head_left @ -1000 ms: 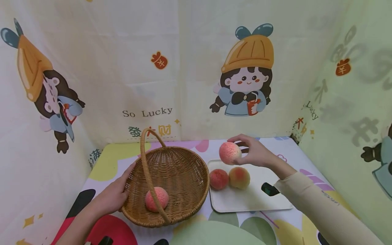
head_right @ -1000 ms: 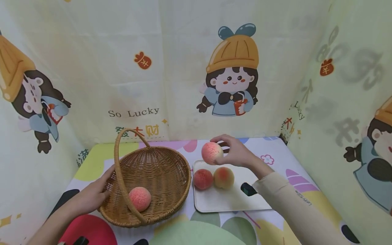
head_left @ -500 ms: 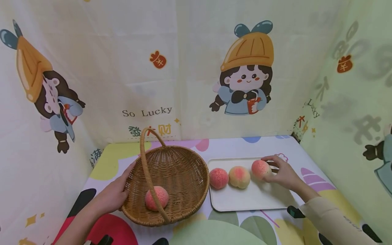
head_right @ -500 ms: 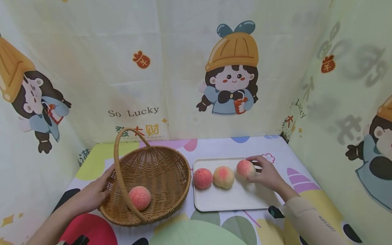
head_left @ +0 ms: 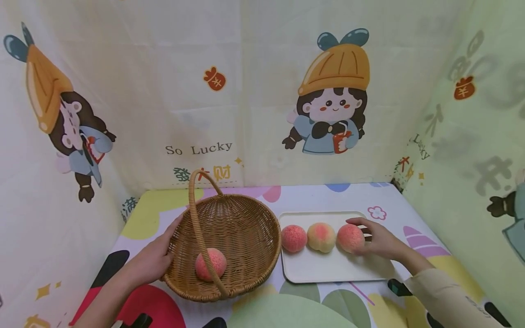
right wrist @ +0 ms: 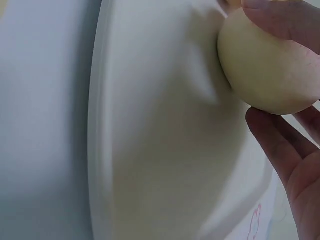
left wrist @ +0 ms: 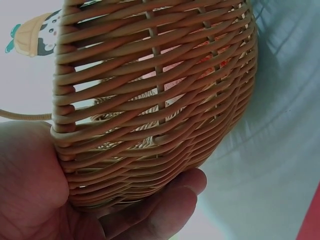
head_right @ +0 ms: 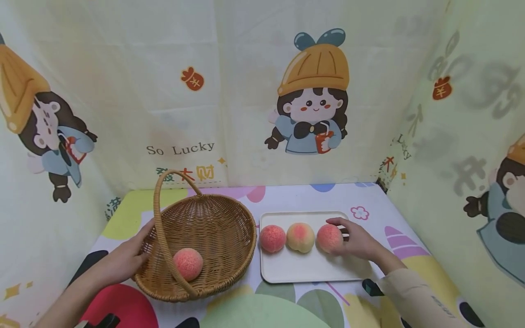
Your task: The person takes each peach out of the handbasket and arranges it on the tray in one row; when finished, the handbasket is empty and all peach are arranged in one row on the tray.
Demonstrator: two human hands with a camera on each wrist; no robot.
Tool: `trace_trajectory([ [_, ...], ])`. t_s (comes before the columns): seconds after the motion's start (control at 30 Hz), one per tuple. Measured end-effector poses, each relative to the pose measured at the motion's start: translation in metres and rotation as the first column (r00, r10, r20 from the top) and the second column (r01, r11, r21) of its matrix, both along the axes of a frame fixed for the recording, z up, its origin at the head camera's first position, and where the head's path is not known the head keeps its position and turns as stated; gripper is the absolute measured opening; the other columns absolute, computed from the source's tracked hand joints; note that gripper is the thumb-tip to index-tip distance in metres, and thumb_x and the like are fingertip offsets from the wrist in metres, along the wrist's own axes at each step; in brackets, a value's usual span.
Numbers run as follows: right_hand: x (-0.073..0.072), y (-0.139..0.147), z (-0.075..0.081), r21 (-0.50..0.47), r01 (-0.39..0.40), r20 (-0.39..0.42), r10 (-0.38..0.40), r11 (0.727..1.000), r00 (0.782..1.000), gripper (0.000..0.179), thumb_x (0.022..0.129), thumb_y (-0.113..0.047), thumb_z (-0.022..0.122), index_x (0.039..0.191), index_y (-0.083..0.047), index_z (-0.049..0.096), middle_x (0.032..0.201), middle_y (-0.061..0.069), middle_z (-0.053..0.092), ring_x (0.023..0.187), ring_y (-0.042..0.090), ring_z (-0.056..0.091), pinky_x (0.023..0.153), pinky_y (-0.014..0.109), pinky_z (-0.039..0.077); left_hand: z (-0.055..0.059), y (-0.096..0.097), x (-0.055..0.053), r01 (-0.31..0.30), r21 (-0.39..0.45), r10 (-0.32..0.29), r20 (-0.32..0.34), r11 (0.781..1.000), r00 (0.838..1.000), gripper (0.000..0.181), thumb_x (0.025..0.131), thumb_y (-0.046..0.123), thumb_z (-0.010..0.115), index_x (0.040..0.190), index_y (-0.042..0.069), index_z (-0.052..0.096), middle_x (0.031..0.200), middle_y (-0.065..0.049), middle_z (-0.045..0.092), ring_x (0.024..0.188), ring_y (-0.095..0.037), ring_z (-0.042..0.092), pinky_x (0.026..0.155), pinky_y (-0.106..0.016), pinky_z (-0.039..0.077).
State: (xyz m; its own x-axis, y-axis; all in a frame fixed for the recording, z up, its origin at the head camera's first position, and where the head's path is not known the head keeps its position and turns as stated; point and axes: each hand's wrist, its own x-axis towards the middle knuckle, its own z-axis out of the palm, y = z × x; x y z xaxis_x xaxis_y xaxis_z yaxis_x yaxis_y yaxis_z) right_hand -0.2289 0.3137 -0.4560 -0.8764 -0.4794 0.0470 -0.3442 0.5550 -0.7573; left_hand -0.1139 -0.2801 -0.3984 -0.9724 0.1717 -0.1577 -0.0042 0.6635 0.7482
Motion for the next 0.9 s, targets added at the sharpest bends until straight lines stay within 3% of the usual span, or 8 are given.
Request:
trace_trajectory([
  [0.2,-0.003,-0.011,-0.005,0.015,0.035,0.014,-0.035,0.999,0.999,0.081,0.069,-0.022,0.094,0.137,0.0,0.054,0.13,0.014,0.059,0.116,0.04,0.059,0.089,0.032,0.054,0.002,0.001,0.0,-0.003,-0.008,0.003,0.005,1.0,1.0,0.083,0.098,-0.006,0.046,0.164,0.023,0.004,0.14,-0.039,0.041,0.071,-0.023,0.064,0.049,-0.036,0.054],
  [0.37,-0.006,-0.018,0.005,0.033,0.007,-0.005,-0.006,0.999,1.0,0.084,0.073,-0.024,0.092,0.142,0.0,0.049,0.138,0.019,0.053,0.123,0.045,0.054,0.098,0.053,0.049,0.003,0.002,0.001,-0.008,-0.015,0.008,0.005,1.0,1.0,0.085,0.096,-0.009,0.043,0.164,0.023,0.003,0.136,-0.04,0.042,0.065,-0.022,0.063,0.046,-0.035,0.053],
  [0.47,-0.012,-0.037,0.028,-0.011,-0.008,-0.008,0.008,1.0,1.0,0.087,0.079,-0.026,0.088,0.15,-0.007,0.04,0.15,0.018,0.043,0.135,0.047,0.043,0.105,0.064,0.038,0.004,0.003,0.001,-0.006,-0.019,0.006,0.003,1.0,1.0,0.085,0.096,-0.008,0.044,0.164,0.022,0.003,0.136,-0.04,0.042,0.066,-0.022,0.063,0.047,-0.035,0.054],
  [0.57,-0.021,-0.071,0.061,-0.084,-0.044,-0.008,0.043,0.995,0.999,0.088,0.084,-0.024,0.083,0.156,-0.014,0.033,0.158,0.014,0.035,0.142,0.043,0.035,0.109,0.064,0.033,0.005,0.003,0.001,-0.009,-0.027,0.009,0.008,1.0,1.0,0.085,0.096,-0.008,0.044,0.164,0.022,0.004,0.136,-0.039,0.043,0.065,-0.022,0.063,0.048,-0.035,0.054],
  [0.77,-0.034,-0.168,0.124,-0.225,-0.187,0.002,0.192,0.956,0.981,0.082,0.087,-0.018,0.08,0.156,-0.017,0.035,0.158,0.006,0.037,0.141,0.031,0.042,0.108,0.051,0.041,0.004,0.003,0.0,-0.007,-0.024,0.007,0.002,1.0,1.0,0.085,0.096,-0.008,0.044,0.164,0.022,0.003,0.137,-0.04,0.042,0.067,-0.022,0.063,0.047,-0.035,0.054],
  [0.9,-0.036,-0.226,0.137,-0.217,-0.209,0.044,0.223,0.954,0.974,0.076,0.089,-0.024,0.079,0.153,-0.016,0.039,0.152,0.006,0.043,0.134,0.028,0.051,0.099,0.044,0.05,0.003,0.004,0.002,-0.013,-0.018,0.013,0.005,1.0,1.0,0.084,0.097,-0.008,0.043,0.164,0.021,0.002,0.139,-0.041,0.038,0.065,-0.023,0.063,0.045,-0.035,0.053],
])
